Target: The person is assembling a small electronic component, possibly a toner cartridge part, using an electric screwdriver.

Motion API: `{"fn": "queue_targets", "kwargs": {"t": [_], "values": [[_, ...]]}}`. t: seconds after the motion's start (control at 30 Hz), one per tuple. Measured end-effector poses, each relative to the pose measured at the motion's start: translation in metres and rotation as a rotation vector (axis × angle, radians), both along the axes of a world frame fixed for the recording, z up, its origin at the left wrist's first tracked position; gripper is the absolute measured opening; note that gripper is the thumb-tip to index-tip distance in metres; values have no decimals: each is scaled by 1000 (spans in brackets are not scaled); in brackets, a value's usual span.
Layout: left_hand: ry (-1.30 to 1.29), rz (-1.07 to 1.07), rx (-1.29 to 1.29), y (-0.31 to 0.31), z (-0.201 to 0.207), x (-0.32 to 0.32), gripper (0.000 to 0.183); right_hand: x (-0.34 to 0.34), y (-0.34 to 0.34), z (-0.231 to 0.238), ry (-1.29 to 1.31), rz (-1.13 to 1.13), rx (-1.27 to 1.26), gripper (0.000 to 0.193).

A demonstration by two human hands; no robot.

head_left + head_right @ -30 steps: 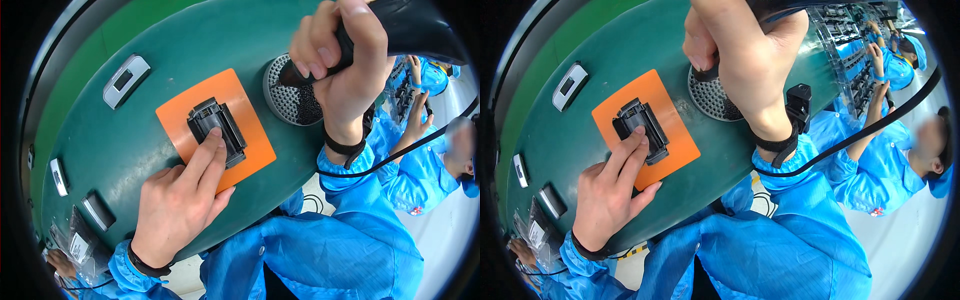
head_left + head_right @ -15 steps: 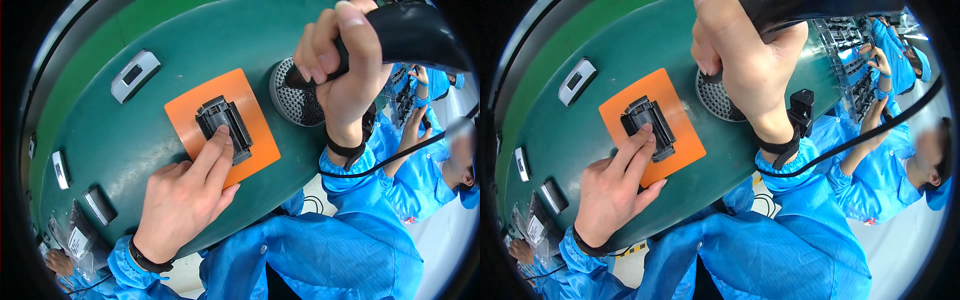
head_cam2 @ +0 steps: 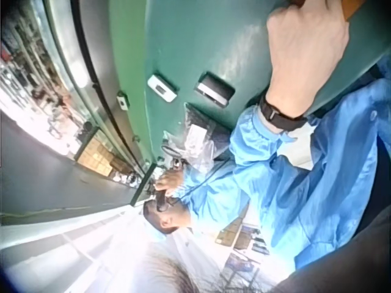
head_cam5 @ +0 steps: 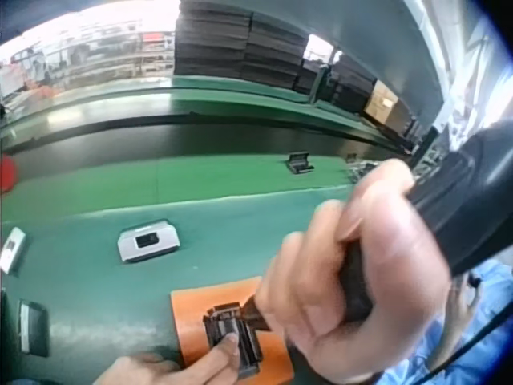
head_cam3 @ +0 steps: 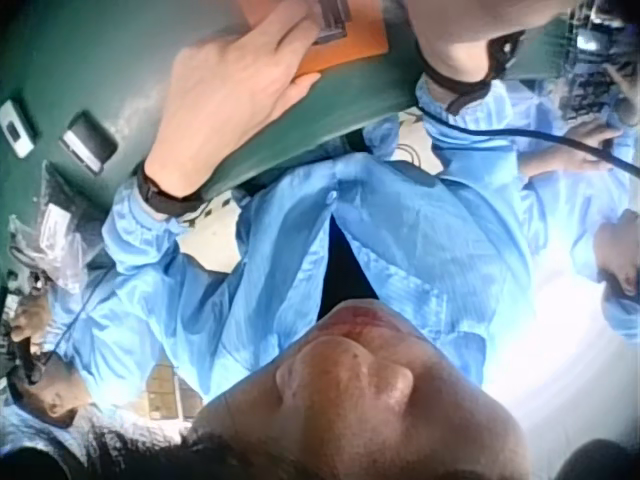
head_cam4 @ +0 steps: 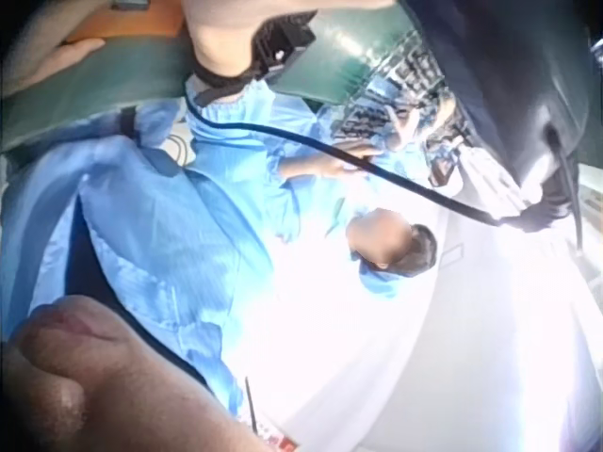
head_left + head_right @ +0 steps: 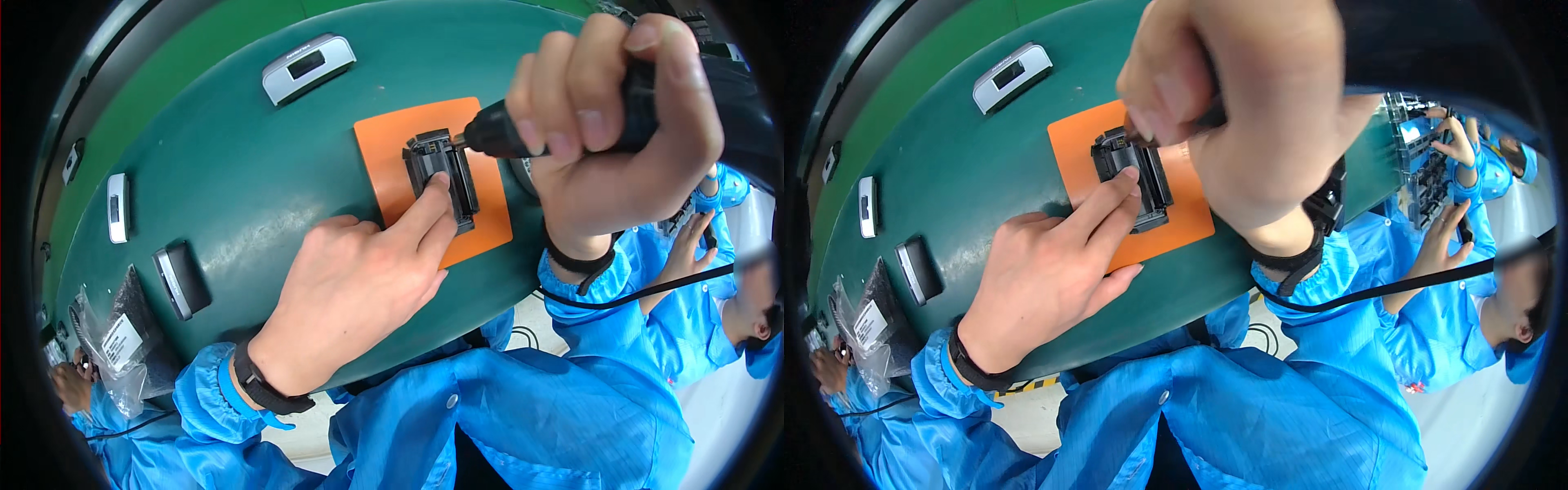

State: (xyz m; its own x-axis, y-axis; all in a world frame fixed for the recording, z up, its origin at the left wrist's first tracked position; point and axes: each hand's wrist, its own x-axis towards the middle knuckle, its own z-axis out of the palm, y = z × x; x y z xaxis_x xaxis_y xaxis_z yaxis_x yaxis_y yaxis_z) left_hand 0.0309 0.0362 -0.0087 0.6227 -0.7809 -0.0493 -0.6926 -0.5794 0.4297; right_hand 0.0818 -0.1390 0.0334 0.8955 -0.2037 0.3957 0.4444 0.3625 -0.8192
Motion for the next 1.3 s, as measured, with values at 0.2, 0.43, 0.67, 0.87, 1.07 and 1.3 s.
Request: {"fn": "queue_targets", "kwargs": {"t": [0.2, 0.43, 0.67, 0.87, 1.07, 1.3], "values": [[-16, 0, -16, -4, 0, 0, 60, -2, 0, -14, -50, 32, -52, 20], [-42, -2, -10, -6, -1, 0, 60, -4, 0, -18, -65, 30, -72, 20], [-55, -12, -33, -7, -1, -3, 59, -10, -3, -17, -80, 31, -66, 20], [-85, -22, -28, -7, 0, -8, 59, -14, -5, -13, -97, 43, -69, 20], [-91, -22, -43, -6, 0, -9, 58, -15, -3, -14, -112, 62, -64, 20], [-68, -21, -58, -7, 1, -8, 55, -16, 7, -19, -116, 104, -38, 21]]}}
